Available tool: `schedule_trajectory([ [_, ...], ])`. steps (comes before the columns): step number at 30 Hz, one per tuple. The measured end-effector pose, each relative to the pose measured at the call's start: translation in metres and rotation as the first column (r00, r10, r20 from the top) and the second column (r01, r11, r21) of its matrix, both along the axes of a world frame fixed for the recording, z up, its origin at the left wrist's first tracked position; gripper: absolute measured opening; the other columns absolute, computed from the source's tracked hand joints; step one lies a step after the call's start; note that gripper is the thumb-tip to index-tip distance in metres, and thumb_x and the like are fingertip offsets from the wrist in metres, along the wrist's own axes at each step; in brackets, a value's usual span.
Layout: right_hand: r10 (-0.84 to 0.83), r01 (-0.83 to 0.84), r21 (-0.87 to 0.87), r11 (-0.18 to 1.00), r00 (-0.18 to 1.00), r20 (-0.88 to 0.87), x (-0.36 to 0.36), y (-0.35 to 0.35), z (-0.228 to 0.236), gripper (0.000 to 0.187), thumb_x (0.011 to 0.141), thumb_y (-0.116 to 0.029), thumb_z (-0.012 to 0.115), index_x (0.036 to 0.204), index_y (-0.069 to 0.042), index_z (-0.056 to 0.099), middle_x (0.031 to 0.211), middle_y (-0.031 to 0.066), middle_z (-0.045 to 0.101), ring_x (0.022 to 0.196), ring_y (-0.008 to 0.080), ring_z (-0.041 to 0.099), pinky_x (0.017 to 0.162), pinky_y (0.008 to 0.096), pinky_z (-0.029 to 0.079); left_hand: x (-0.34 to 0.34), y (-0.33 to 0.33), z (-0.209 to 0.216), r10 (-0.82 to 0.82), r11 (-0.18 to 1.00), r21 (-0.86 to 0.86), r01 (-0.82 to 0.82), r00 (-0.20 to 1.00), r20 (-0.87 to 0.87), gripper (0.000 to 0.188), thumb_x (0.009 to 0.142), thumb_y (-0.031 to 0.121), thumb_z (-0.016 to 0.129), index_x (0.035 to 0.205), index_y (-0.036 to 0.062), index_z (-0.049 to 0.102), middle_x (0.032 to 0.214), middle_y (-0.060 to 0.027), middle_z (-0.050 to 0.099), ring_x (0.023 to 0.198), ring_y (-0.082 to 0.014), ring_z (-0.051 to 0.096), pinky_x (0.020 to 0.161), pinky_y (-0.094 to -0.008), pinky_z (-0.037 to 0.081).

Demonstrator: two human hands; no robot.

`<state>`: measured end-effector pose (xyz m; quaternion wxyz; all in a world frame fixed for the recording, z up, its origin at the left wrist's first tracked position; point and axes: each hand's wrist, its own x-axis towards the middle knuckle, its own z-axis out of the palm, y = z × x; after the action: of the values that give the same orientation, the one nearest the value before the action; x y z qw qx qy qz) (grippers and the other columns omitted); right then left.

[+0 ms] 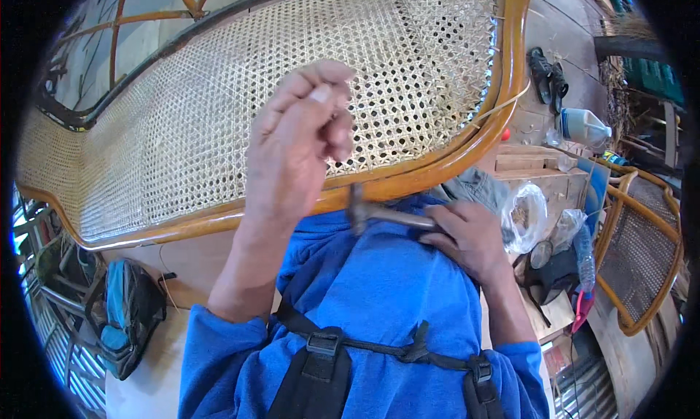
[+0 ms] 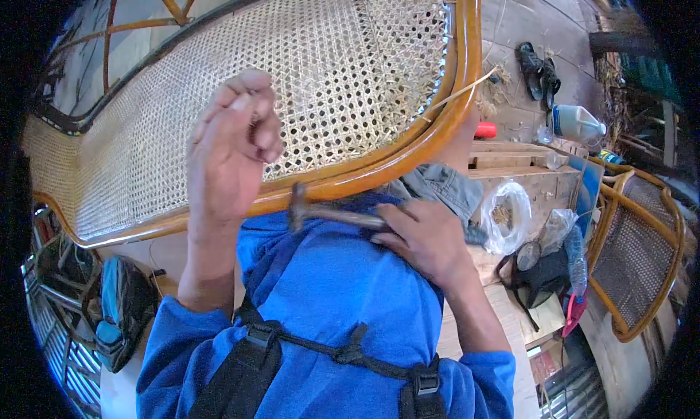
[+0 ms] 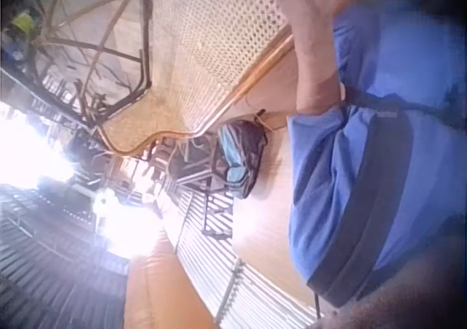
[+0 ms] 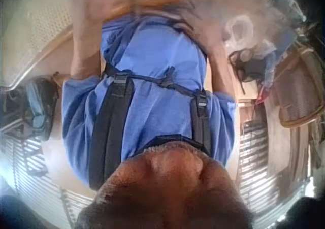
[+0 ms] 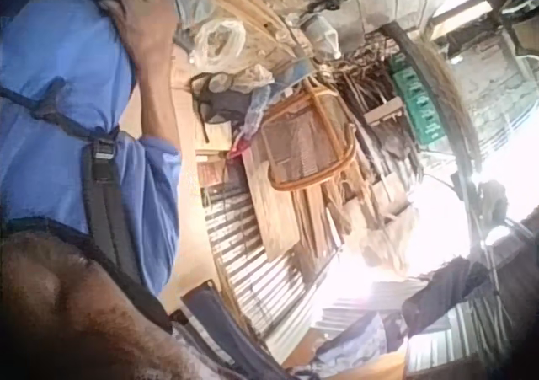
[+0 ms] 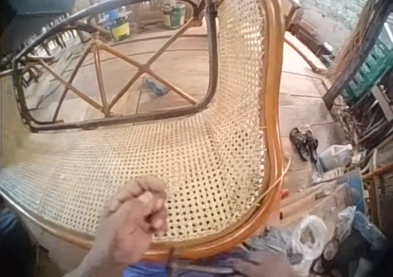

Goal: The person applies glue to the edge of a rattan chair seat and inserts a thin rattan strip into the groove. They use a hammer to tap the strip into place and secure it with small nails, continuing the process along the chair's perimeter.

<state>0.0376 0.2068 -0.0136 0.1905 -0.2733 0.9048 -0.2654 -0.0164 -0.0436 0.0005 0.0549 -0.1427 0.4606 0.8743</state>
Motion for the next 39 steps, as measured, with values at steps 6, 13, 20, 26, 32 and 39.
schedule_trajectory([
  [6, -0.273, 0.262, -0.317, 0.912, 0.962, 0.011, -0.011, -0.009, -0.008, 0.021, 0.079, -0.019, 0.068, 0.093, -0.004, 0.062, 0.086, 0.0111, 0.062, 0.079, 0.0262, 0.060, 0.072, 0.0328, 0.048, 0.005, 0.024, -0.001, -0.222, 0.958, 0.210, 0.195, 0.969, 0.110, 0.024, 0.089, 0.004, 0.049, 0.113, 0.0032, 0.052, 0.094, -0.0035, 0.058, 0.077, -0.0125, 0.059, 0.064, -0.0246, 0.048],
  [13, -0.579, 0.643, -0.529, 0.554, 0.754, 0.309, -0.015, -0.013, 0.020, 0.020, 0.084, -0.006, 0.063, 0.104, -0.001, 0.061, 0.096, 0.0056, 0.061, 0.086, 0.0119, 0.057, 0.076, 0.0241, 0.046, 0.016, 0.058, -0.003, -0.513, 0.858, 0.001, 0.514, 0.855, 0.081, 0.047, 0.089, -0.003, 0.045, 0.134, 0.0035, 0.033, 0.099, -0.0081, 0.059, 0.090, -0.0140, 0.060, 0.077, -0.0254, 0.047],
  [20, -0.522, 0.694, -0.505, 0.513, 0.719, 0.458, -0.016, -0.022, 0.022, 0.022, 0.084, -0.004, 0.063, 0.105, 0.001, 0.060, 0.094, 0.0051, 0.061, 0.086, 0.0107, 0.056, 0.078, 0.0231, 0.045, 0.018, 0.064, 0.001, -0.612, 0.769, -0.137, 0.624, 0.781, 0.122, 0.052, 0.090, -0.002, 0.045, 0.138, 0.0055, 0.028, 0.103, -0.0097, 0.060, 0.090, -0.0107, 0.058, 0.076, -0.0235, 0.047],
  [26, -0.422, 0.851, -0.498, 0.165, 0.517, 0.744, -0.017, -0.019, 0.013, 0.013, 0.085, -0.007, 0.063, 0.094, 0.001, 0.062, 0.089, 0.0030, 0.061, 0.079, 0.0072, 0.054, 0.072, 0.0206, 0.044, 0.017, 0.060, 0.004, -0.604, 0.782, -0.005, 0.623, 0.760, 0.240, 0.035, 0.092, 0.002, 0.043, 0.127, 0.0015, 0.042, 0.102, -0.0083, 0.060, 0.084, -0.0114, 0.062, 0.070, -0.0221, 0.049],
  [32, -0.393, 0.886, -0.444, 0.133, 0.458, 0.797, -0.018, -0.016, 0.016, 0.012, 0.086, -0.009, 0.062, 0.094, 0.000, 0.062, 0.085, 0.0013, 0.060, 0.073, 0.0059, 0.052, 0.068, 0.0194, 0.043, 0.017, 0.062, 0.003, -0.606, 0.736, -0.185, 0.652, 0.755, 0.251, 0.018, 0.091, 0.013, 0.053, 0.105, 0.0021, 0.056, 0.084, -0.0025, 0.061, 0.077, -0.0075, 0.061, 0.062, -0.0213, 0.048],
  [39, -0.306, 0.855, -0.516, 0.052, 0.506, 0.807, -0.014, -0.018, 0.010, 0.012, 0.086, -0.006, 0.061, 0.096, 0.001, 0.060, 0.086, 0.0047, 0.060, 0.073, 0.0090, 0.056, 0.066, 0.0223, 0.047, 0.015, 0.075, -0.001, -0.591, 0.591, -0.679, 0.435, 0.807, 0.004, 0.014, 0.088, 0.014, 0.056, 0.093, 0.0015, 0.059, 0.075, -0.0073, 0.060, 0.068, -0.0150, 0.059, 0.060, -0.0278, 0.047],
])
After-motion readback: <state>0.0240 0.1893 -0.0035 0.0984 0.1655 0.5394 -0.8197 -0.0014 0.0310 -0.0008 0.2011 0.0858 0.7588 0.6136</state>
